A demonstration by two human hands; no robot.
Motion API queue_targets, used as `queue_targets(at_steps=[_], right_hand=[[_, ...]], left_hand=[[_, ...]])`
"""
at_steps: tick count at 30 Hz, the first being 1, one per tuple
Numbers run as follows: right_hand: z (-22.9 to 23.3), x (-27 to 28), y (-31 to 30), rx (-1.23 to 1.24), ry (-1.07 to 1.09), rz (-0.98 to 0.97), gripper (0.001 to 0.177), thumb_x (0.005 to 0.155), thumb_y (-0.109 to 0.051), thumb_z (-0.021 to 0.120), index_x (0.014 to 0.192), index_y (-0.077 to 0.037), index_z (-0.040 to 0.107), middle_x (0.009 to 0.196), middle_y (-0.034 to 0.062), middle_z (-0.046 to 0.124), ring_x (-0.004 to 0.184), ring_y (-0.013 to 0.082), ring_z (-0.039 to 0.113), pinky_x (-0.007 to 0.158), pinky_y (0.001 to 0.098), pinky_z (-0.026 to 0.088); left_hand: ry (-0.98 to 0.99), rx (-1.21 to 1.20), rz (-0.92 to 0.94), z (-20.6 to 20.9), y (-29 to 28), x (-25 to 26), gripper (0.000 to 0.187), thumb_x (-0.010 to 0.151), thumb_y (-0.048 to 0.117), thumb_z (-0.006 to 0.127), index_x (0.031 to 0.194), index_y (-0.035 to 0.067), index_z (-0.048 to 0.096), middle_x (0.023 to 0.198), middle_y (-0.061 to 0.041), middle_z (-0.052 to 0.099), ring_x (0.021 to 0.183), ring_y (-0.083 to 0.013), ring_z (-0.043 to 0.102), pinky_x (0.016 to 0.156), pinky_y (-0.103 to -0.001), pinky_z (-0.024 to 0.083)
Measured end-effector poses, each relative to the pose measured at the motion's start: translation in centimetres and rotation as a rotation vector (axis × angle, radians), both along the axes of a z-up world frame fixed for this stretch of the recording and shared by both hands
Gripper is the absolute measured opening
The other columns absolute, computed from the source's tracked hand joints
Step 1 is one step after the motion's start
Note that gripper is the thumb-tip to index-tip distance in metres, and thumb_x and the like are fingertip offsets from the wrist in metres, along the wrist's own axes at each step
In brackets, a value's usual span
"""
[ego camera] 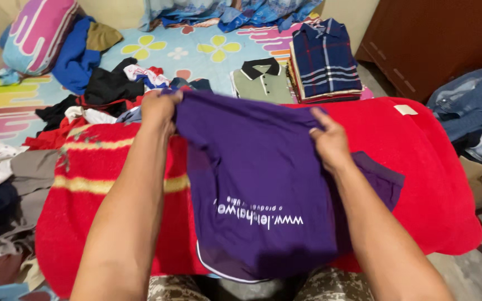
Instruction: The person folds several polo shirts one by one on a red blanket laid over a bed. Each shirt is smoothed, sleeves are folded in, and the garment is folded into a compact rectangle before being stacked. The person handles a striped shirt, a green shirt, and a purple shirt in sequence.
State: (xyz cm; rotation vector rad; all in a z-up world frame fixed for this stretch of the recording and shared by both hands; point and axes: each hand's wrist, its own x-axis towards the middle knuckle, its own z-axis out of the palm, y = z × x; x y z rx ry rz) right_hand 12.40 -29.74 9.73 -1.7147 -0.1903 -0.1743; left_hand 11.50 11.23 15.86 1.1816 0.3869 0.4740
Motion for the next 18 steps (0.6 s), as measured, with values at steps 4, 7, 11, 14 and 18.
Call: queue_targets(at_steps=[4,7,11,14,18], right_hand=[[-0.6,2.9,-6.6,0.206,-0.049,-0.396,0.067,0.088,0.010,0.060,0.151,-0.007,0.047,0.151,0.0120,0.054,0.127,0.0206,0.061,0.102,0.0314,0.052],[-1.6,3.8,-13.1,0.507,0.003,-0.625,0.075,0.084,0.013,0.051,0.155,-0.009,0.045,0.135,0.0174,0.067,0.103,0.0221,0.071,0.085,0.0360,0.063],[-4.3,2.5,-17.4,0.530,-0.037,-0.715,0.071,0.085,0.010,0.048,0.154,-0.007,0.044,0.133,0.0139,0.068,0.107,0.0217,0.074,0.089,0.0372,0.064],[-5.2,0.2,-16.0,0.039,-0.088,-0.702,0.068,0.086,0.004,0.064,0.151,-0.004,0.045,0.140,0.0188,0.058,0.122,0.0285,0.064,0.105,0.0449,0.052],[-2.7,-5.2,-11.5,-0.691,-0.221,-0.743,0.064,0.084,-0.010,0.074,0.144,-0.003,0.053,0.138,0.0362,0.049,0.124,0.0504,0.051,0.103,0.0574,0.042]], left_hand=[[-0.307,-0.140,-0.195,3.1,-4.7,3.9,0.028,0.082,-0.007,0.075,0.105,0.004,0.063,0.089,-0.009,0.069,0.078,-0.0215,0.067,0.072,-0.036,0.058],[-0.328,0.224,-0.173,1.8,-8.0,3.8,0.026,0.084,0.000,0.077,0.106,0.004,0.065,0.095,-0.005,0.070,0.087,-0.0149,0.066,0.079,-0.030,0.056],[-0.044,0.579,-0.242,-4.1,-9.6,-0.8,0.016,0.089,0.010,0.074,0.101,0.002,0.069,0.087,-0.004,0.070,0.080,-0.0133,0.065,0.071,-0.030,0.054],[0.035,0.902,-0.243,-8.4,-10.2,-6.2,0.014,0.090,0.012,0.074,0.097,0.000,0.071,0.080,-0.008,0.071,0.073,-0.0166,0.064,0.068,-0.032,0.054],[-0.043,0.963,-0.287,-11.1,-11.7,-15.1,0.020,0.096,0.005,0.061,0.114,0.003,0.068,0.103,-0.013,0.074,0.100,-0.0276,0.073,0.086,-0.039,0.057]])
